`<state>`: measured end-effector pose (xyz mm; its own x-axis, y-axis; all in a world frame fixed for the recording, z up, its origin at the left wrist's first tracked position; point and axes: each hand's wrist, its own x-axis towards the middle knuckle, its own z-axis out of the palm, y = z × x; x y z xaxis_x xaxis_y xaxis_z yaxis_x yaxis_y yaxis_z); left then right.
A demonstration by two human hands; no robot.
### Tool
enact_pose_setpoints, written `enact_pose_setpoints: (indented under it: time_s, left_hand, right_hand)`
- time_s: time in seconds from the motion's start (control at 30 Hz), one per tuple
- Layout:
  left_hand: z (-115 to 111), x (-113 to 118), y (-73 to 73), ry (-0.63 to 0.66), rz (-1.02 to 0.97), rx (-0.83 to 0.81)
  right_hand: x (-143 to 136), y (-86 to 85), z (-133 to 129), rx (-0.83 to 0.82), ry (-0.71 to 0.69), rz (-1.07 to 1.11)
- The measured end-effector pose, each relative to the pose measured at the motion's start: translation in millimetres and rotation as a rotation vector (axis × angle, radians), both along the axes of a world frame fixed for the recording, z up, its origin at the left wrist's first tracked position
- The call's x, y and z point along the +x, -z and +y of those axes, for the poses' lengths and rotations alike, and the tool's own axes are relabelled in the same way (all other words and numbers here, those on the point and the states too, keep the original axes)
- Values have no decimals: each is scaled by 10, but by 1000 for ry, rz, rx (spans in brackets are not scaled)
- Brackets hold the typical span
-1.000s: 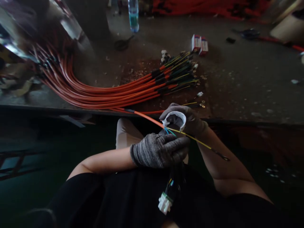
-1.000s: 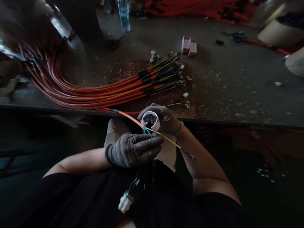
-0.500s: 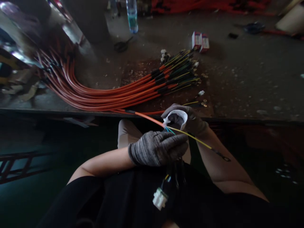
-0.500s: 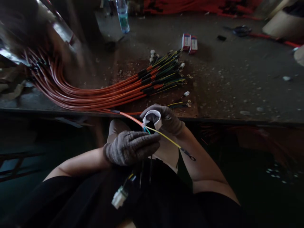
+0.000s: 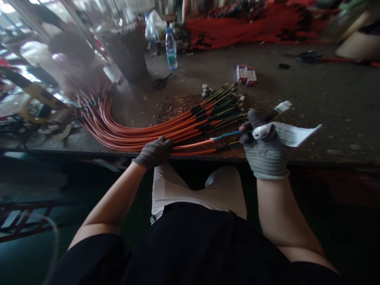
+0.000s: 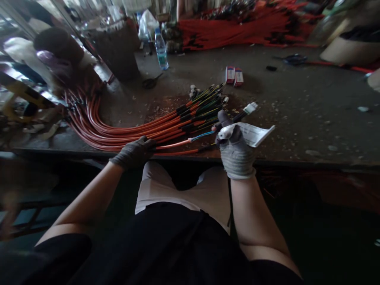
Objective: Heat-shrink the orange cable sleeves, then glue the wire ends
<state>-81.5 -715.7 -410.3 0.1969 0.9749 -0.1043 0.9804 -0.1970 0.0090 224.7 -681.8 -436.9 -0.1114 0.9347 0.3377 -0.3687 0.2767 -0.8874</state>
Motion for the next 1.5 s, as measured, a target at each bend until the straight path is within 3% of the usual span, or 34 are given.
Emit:
enact_pose_setpoints:
  time_s: [0.13,0.23,0.4,0.5,0.6,0.7,0.8,0.9,0.97,1.1,1.23,1.4,1.5]
  left_hand:
    - [-60,119,203,-2,165,87]
    - [-44,167,308,22,-13,156]
    - [-64,172,502,-69,-265,366]
    - [-13,357,487,100,-587,363]
    - [80,611,371,264,-917,223]
    - [115,821,292,331,-1053,104]
    - [85,933,357,325,-872,86]
    - [122,964,475,284,-421,99]
    - [263,995,498,242,-246,93]
    - [765,1204,412,221,-99,217]
    - [1107,1396,216,273,-25,187]
    - [982,1320,-178,91,-178,342]
    - [741,1276,-186,126,-373,377]
  right_hand:
    - [-109,-120,-82,-64,12,321]
    - [-167,-177,-127,-93,-45,421]
    - [-149,-185,-184,-128,-42,445]
    - [-124,-199,-208,-100,-48,369]
    - [-122,-208,-224,-107,-35,322]
    - [-77,-154,-233,-201,-55,329]
    - [145,-38,-238,-330,36,357]
    - [463,68,-257,-330,399,441]
    - [558,97,-268,-269,513,472]
    - [249,76,-210,-226,328,433]
    - [-129,111,-80,-309,149,443]
    - [-126,204,-94,-302,115,501]
    - [-185,182,-107,-264,-5,387]
